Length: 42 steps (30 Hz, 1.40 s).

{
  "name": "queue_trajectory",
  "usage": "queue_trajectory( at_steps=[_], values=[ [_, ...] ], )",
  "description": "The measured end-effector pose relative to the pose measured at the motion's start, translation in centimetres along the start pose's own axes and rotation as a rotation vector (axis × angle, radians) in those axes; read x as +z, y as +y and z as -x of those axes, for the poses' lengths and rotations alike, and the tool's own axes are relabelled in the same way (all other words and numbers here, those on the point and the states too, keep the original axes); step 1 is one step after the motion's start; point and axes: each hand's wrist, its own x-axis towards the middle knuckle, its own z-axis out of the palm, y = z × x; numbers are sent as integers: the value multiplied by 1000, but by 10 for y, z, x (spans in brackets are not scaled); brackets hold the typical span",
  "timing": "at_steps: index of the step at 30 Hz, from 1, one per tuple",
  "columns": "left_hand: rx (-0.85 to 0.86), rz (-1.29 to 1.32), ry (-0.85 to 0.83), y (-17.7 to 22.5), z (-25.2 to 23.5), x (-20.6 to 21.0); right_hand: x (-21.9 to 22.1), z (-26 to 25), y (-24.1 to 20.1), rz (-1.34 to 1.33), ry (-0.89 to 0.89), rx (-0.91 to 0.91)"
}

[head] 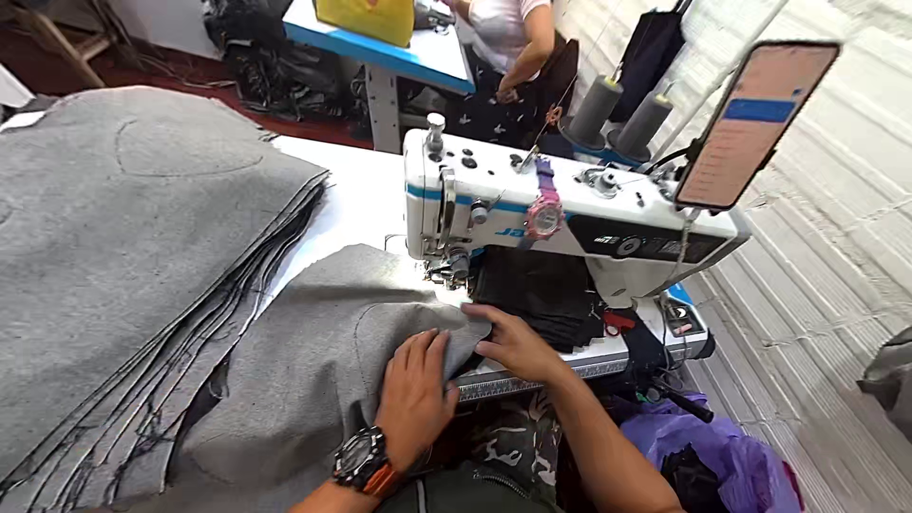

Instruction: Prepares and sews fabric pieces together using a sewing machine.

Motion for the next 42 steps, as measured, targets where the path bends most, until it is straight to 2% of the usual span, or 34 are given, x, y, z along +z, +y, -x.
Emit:
queue_trajectory(
  at_steps=[1,2,5,6,7,9,11,14,20,24,27,29,30,31,33,35,37,38,42],
  values=[
    [12,-6,-3,-6,1,-3,-26,8,-38,28,-2,116],
    [22,8,5,-11,2,-7,-54,16,-74,76,118,66],
    [78,50,57,-22,4,-13,-153,31,-154,492,776,-206],
    [89,65,64,-24,6,-14,-191,30,-165,650,957,-252],
    [96,76,72,-25,7,-14,-228,26,-170,747,1056,-259],
    [87,80,91,-25,8,-14,-287,13,-171,681,1032,-155],
    [82,64,114,-25,7,-13,-317,-4,-166,465,883,-120],
    [109,34,137,-29,7,-11,-326,-20,-165,324,763,-131],
    [141,45,111,-36,7,-14,-330,-34,-162,382,895,-83],
    [128,41,132,-35,9,-13,-334,-35,-159,373,890,-100],
    [40,58,102,-29,5,-24,-316,-25,-164,406,978,-161],
    [-70,75,45,-27,-2,-35,-279,-13,-165,647,1088,-261],
    [-126,84,4,-26,-6,-41,-246,-6,-163,775,1066,-313],
    [-162,83,-29,-26,-11,-46,-206,2,-156,869,977,-346],
    [-195,70,-113,-28,-21,-55,-117,12,-126,920,638,-420],
    [-202,34,-227,-30,-31,-61,-32,14,-98,914,227,-346],
    [-204,-20,-335,-30,-39,-66,28,8,-73,842,12,-275],
    [-204,-42,-388,-29,-43,-69,47,4,-59,806,11,-272],
    [-132,-32,-606,-42,-64,-89,79,-8,-35,648,277,-249]
  ],
)
